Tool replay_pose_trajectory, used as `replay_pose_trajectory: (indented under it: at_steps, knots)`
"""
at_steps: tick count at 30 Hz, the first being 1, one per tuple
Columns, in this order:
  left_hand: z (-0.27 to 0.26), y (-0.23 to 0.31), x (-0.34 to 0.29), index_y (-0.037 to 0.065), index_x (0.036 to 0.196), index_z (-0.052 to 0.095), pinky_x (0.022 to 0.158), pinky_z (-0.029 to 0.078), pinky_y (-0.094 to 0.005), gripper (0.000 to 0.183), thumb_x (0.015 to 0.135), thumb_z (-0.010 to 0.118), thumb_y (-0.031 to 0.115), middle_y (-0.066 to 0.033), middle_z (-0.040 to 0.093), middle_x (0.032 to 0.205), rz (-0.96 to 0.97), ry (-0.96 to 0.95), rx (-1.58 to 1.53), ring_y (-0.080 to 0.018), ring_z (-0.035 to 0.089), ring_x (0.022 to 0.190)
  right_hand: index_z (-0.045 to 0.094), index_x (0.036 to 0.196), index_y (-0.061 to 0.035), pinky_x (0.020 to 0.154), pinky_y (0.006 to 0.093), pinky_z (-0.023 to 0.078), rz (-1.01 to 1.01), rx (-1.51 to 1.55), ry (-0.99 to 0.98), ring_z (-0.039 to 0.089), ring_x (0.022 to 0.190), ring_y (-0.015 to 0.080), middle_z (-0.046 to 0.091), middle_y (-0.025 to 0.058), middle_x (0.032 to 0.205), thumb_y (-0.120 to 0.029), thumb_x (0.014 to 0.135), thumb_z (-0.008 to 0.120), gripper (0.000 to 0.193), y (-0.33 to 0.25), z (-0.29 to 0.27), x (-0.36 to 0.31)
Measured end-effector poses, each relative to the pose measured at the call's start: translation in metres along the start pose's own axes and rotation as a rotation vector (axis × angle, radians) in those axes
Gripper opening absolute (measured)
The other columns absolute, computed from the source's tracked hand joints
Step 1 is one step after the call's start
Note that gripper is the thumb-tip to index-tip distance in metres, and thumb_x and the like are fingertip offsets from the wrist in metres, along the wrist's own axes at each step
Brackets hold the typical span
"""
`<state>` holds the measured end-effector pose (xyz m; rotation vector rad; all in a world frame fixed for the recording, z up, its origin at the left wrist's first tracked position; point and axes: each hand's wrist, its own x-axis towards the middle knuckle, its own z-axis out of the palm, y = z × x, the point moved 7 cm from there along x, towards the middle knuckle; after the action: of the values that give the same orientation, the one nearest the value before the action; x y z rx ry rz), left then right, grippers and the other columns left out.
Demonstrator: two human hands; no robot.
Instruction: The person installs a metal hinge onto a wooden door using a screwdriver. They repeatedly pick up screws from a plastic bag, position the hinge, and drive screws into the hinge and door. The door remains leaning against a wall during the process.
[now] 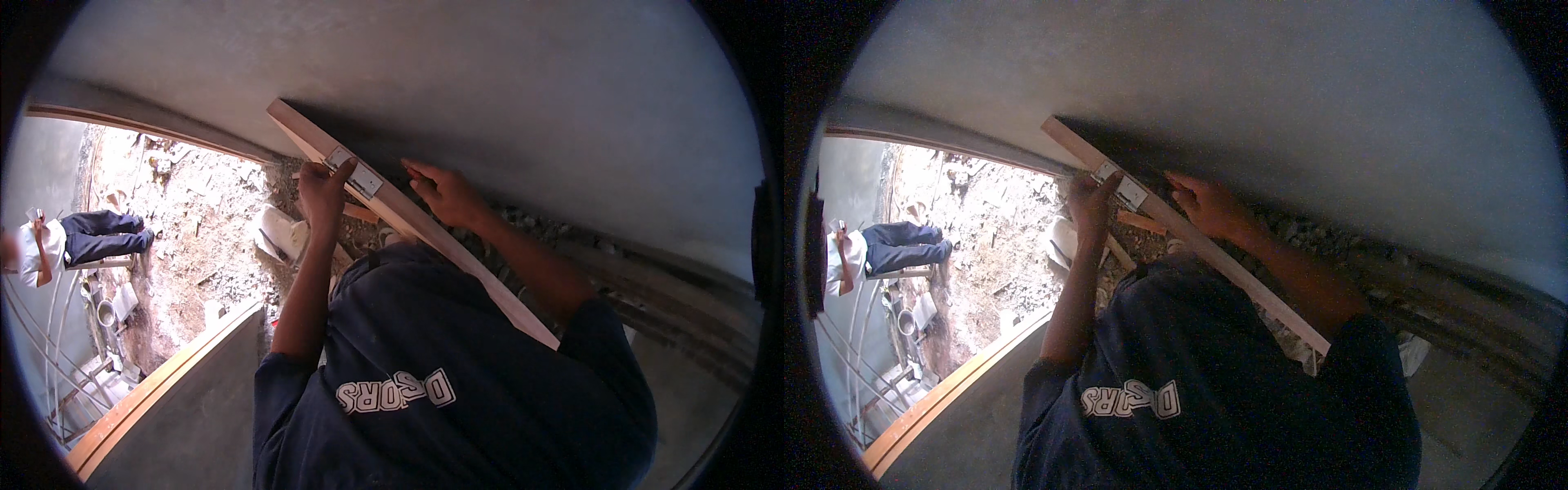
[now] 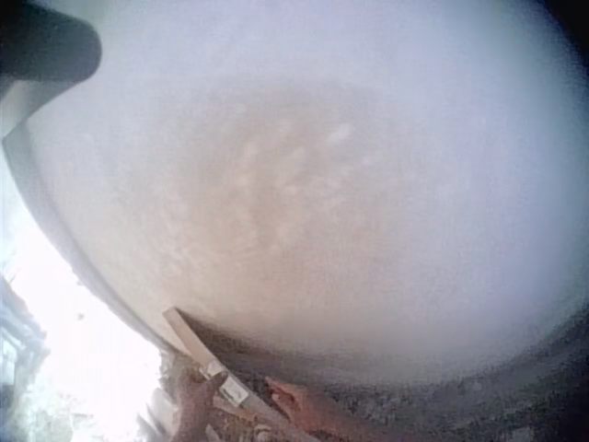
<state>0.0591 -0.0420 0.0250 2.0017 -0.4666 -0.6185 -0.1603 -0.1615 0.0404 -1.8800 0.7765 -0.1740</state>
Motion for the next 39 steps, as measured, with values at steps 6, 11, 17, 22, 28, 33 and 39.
replay_pose_trajectory:
  at_steps: [6, 11, 17, 22, 28, 33, 39]
  knots:
    - [0.004, 0.000, -0.004, -0.002, 0.101, 0.051, 0.074, 0.050, -0.0420, 0.061, 0.073, 0.088, 0.038, -0.0146, 0.061, 0.086, -0.009, 0.055, 0.092, -0.0276, 0.064, 0.082, 0.051, 0.147, -0.0095, 0.101, 0.0369, 0.049, 0.036, -0.023, -0.013, 0.064, 0.122, 0.0258, 0.066, 0.0171, 0.134, -0.019, 0.105, 0.055, 0.044, -0.006, -0.003, -0.003]
    - [0.013, 0.030, -0.012, -0.003, 0.119, 0.038, 0.085, 0.050, -0.0463, 0.072, 0.074, 0.084, 0.029, -0.0225, 0.059, 0.099, 0.114, 0.086, 0.053, -0.0377, 0.064, 0.095, 0.053, 0.146, -0.0088, 0.099, 0.0358, 0.049, 0.012, 0.026, 0.015, 0.066, 0.119, 0.0265, 0.067, 0.0176, 0.130, -0.020, 0.104, 0.058, 0.044, -0.010, 0.002, -0.007]
    - [0.019, 0.023, -0.004, -0.004, 0.126, 0.036, 0.092, 0.049, -0.0478, 0.069, 0.075, 0.077, 0.019, -0.0273, 0.058, 0.111, 0.051, 0.012, 0.064, -0.0409, 0.062, 0.105, 0.053, 0.146, -0.0088, 0.099, 0.0353, 0.049, 0.045, -0.006, 0.001, 0.066, 0.119, 0.0261, 0.068, 0.0181, 0.130, -0.021, 0.103, 0.059, 0.045, -0.008, 0.007, -0.008]
    - [-0.001, 0.021, -0.020, -0.004, 0.130, 0.040, 0.081, 0.058, -0.0406, 0.055, 0.083, 0.066, 0.006, -0.0247, 0.061, 0.114, -0.043, -0.158, -0.384, -0.0314, 0.067, 0.100, 0.053, 0.145, -0.0086, 0.098, 0.0362, 0.050, 0.012, -0.049, 0.014, 0.067, 0.118, 0.0270, 0.067, 0.0177, 0.130, -0.021, 0.103, 0.059, 0.045, -0.009, 0.000, -0.007]
    - [0.009, -0.064, -0.025, -0.002, 0.125, 0.055, 0.074, 0.061, -0.0361, 0.037, 0.092, 0.067, 0.009, -0.0126, 0.066, 0.105, -0.306, -0.297, -0.968, -0.0225, 0.069, 0.091, 0.054, 0.145, -0.0102, 0.097, 0.0385, 0.052, -0.119, -0.100, -0.041, 0.068, 0.115, 0.0297, 0.067, 0.0158, 0.130, -0.021, 0.103, 0.057, 0.043, -0.032, 0.001, 0.009]
    - [0.000, -0.066, -0.023, -0.002, 0.120, 0.058, 0.074, 0.056, -0.0325, 0.036, 0.093, 0.072, 0.017, -0.0103, 0.065, 0.101, -0.111, -0.054, -0.296, -0.0198, 0.066, 0.089, 0.058, 0.141, -0.0135, 0.091, 0.0436, 0.054, -0.076, -0.350, -0.228, 0.070, 0.104, 0.0359, 0.071, 0.0166, 0.118, -0.023, 0.102, 0.056, 0.041, -0.070, -0.001, 0.024]
    - [-0.017, 0.007, -0.040, 0.000, 0.117, 0.060, 0.074, 0.054, -0.0342, 0.032, 0.091, 0.073, 0.013, -0.0136, 0.064, 0.106, 0.442, 0.120, -0.048, -0.0220, 0.066, 0.090, 0.060, 0.139, -0.0165, 0.088, 0.0488, 0.054, -0.010, -0.649, -0.350, 0.070, 0.098, 0.0388, 0.073, 0.0170, 0.110, -0.025, 0.101, 0.055, 0.039, -0.086, 0.000, 0.035]
